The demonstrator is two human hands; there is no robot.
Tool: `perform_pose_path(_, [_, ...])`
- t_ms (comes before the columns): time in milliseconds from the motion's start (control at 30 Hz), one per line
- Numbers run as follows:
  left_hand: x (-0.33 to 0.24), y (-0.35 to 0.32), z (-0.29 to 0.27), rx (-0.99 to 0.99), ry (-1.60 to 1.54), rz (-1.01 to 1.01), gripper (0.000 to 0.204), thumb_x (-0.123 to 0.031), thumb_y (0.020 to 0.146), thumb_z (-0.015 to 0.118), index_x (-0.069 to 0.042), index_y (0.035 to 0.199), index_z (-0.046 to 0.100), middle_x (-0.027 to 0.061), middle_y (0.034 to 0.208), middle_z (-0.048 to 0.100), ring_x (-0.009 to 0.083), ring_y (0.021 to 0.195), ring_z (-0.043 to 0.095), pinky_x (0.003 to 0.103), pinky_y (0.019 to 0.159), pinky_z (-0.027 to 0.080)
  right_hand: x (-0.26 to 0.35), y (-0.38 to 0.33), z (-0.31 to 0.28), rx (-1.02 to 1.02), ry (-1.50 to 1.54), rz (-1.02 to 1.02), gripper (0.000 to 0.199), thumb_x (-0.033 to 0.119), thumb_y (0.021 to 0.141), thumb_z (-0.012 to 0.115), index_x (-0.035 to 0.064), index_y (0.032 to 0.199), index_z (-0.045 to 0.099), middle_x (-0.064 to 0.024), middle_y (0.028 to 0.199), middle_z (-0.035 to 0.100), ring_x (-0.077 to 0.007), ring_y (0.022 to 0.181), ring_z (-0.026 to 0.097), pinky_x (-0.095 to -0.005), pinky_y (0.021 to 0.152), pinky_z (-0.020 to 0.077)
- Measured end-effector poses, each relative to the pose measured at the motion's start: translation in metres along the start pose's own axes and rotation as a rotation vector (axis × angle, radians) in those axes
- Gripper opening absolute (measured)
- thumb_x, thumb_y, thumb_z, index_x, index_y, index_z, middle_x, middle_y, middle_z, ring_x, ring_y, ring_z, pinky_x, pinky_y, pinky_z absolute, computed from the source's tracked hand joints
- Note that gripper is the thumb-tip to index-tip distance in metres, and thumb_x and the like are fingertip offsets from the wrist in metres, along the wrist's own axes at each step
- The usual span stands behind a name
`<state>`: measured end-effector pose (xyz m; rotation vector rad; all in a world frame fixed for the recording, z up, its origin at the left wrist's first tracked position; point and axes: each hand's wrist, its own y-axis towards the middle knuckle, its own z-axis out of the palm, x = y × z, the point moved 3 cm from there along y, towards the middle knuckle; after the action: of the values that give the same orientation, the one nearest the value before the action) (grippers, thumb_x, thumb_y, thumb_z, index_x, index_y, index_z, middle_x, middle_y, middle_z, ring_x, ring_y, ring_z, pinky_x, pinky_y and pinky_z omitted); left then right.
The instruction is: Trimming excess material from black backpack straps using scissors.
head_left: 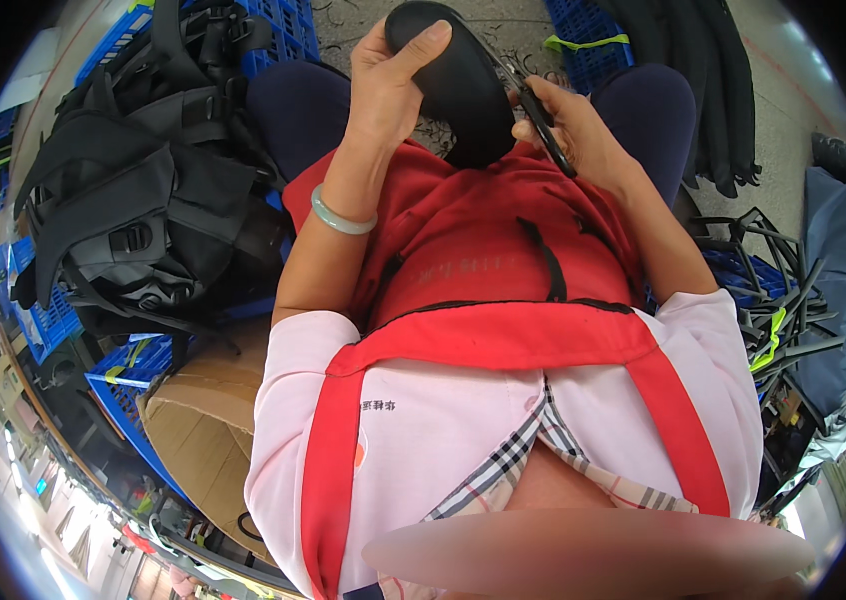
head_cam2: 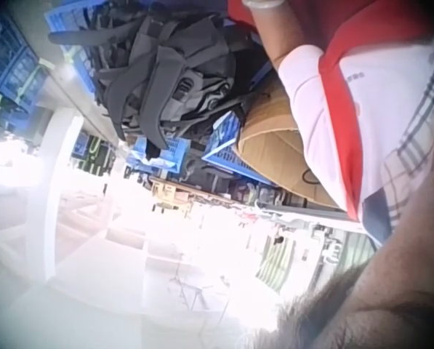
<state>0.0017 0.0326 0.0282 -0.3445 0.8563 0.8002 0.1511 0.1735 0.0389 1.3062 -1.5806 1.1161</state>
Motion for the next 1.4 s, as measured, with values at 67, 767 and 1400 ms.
perform_pose_path(67, [0.001, -0.001, 0.002, 0.008, -0.011, -0.016, 0.008, -0.005, 0.086, 0.064, -0.004, 0.094, 0.063, 0.0041, 0.089, 0.066, 0.0132, 0.081, 0.063, 0.027, 0.076, 0.051, 0.004, -0.001, -0.002, -0.020, -0.014, -0.068, 0.044, 0.037, 0.081, 0.071, 0.0008, 0.091, 0.046, -0.0058, 0.065, 0.045, -0.0124, 0.062, 0.041, -0.0276, 0.055, 0.0385])
perform_pose_path(767, [0.008, -0.009, 0.021, 0.135, 0.040, -0.045, 0.011, -0.004, 0.084, 0.066, -0.002, 0.095, 0.064, 0.0036, 0.087, 0.066, 0.0111, 0.079, 0.062, 0.024, 0.074, 0.049, 0.018, -0.021, -0.029, 0.105, -0.199, 0.067, 0.034, 0.024, 0.088, 0.064, -0.0017, 0.106, 0.052, 0.0005, 0.075, 0.049, -0.0057, 0.070, 0.043, -0.0206, 0.064, 0.0388])
perform_pose_path(1400, [0.025, -0.014, 0.041, 0.184, 0.093, -0.133, 0.011, -0.009, 0.089, 0.061, -0.001, 0.096, 0.062, 0.0025, 0.087, 0.065, 0.0096, 0.077, 0.061, 0.024, 0.072, 0.049, 0.016, -0.050, -0.048, -0.033, -0.377, 0.068, 0.059, 0.047, 0.073, 0.074, 0.0028, 0.101, 0.046, -0.0089, 0.067, 0.042, -0.0179, 0.062, 0.038, -0.0337, 0.056, 0.0351])
